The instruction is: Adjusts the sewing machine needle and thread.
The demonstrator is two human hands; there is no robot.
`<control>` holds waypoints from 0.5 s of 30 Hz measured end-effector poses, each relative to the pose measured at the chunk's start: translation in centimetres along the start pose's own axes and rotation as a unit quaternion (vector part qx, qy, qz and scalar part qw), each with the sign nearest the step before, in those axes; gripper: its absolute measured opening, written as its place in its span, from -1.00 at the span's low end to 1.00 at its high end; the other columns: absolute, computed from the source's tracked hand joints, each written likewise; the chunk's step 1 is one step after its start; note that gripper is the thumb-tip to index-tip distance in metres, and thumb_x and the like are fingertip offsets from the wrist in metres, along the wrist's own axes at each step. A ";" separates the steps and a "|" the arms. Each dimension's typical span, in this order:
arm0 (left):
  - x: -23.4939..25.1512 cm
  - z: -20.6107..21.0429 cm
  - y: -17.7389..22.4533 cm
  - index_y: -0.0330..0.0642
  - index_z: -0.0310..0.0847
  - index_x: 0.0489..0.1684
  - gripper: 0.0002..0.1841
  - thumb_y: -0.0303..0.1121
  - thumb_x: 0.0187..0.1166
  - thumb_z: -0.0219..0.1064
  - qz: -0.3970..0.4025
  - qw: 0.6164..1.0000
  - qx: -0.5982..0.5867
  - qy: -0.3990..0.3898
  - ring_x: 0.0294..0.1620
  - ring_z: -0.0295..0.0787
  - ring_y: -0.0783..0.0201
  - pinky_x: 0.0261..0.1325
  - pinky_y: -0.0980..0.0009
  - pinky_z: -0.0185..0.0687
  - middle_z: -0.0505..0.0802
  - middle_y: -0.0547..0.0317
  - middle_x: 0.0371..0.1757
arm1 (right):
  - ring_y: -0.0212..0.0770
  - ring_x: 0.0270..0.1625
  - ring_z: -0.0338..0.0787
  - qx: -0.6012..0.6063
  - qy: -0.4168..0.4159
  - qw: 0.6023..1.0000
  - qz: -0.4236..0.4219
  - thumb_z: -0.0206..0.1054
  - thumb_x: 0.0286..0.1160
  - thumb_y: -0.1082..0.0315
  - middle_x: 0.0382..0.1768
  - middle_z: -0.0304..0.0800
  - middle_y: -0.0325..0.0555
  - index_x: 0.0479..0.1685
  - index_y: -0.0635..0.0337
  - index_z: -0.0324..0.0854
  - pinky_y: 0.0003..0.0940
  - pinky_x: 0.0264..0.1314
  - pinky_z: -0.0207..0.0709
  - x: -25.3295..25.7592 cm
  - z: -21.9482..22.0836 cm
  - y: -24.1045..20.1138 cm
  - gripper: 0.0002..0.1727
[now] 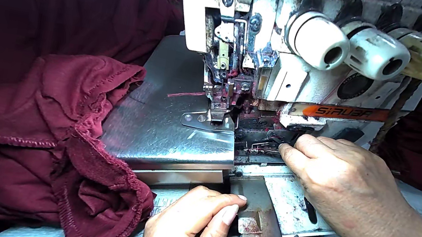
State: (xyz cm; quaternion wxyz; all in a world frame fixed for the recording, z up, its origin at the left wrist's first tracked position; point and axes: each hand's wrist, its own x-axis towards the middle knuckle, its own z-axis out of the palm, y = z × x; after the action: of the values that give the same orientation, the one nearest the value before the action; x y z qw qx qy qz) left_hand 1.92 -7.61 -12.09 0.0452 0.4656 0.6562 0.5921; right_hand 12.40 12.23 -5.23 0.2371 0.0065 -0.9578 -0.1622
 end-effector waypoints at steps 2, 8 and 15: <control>0.0 0.0 0.0 -0.29 0.87 -0.14 -0.74 -0.40 0.72 0.22 0.002 1.000 0.001 -0.001 -0.14 0.68 0.70 0.00 0.79 0.56 0.85 0.25 -0.25 | -0.10 -0.49 0.69 -0.001 -0.001 1.000 0.001 0.26 0.32 0.51 -0.49 0.68 -0.07 -0.23 0.19 0.88 -0.32 -0.54 0.41 0.0 0.0 0.0 -0.75; 0.0 0.0 -0.1 -0.29 0.87 -0.14 -0.74 -0.39 0.72 0.21 0.001 1.000 0.000 0.000 -0.16 0.68 0.70 -0.03 0.80 0.55 0.85 0.26 -0.26 | -0.12 -0.50 0.67 -0.004 0.006 1.000 -0.002 0.24 0.34 0.49 -0.47 0.69 -0.08 -0.21 0.20 0.88 -0.33 -0.54 0.40 -0.1 -0.3 -0.1 -0.74; 0.0 0.0 0.0 -0.28 0.87 -0.14 -0.75 -0.40 0.71 0.23 -0.006 1.000 -0.006 0.003 -0.15 0.68 0.71 -0.03 0.80 0.56 0.85 0.27 -0.25 | -0.13 -0.50 0.66 0.006 0.001 1.000 -0.004 0.24 0.33 0.52 -0.50 0.65 -0.09 -0.27 0.19 0.87 -0.34 -0.56 0.38 0.3 0.1 -0.3 -0.76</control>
State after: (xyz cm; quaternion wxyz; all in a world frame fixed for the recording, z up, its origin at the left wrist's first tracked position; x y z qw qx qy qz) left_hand 1.98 -7.61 -12.08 0.0501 0.4595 0.6557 0.5971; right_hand 12.03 11.95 -5.29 0.2375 0.0123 -0.9585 -0.1574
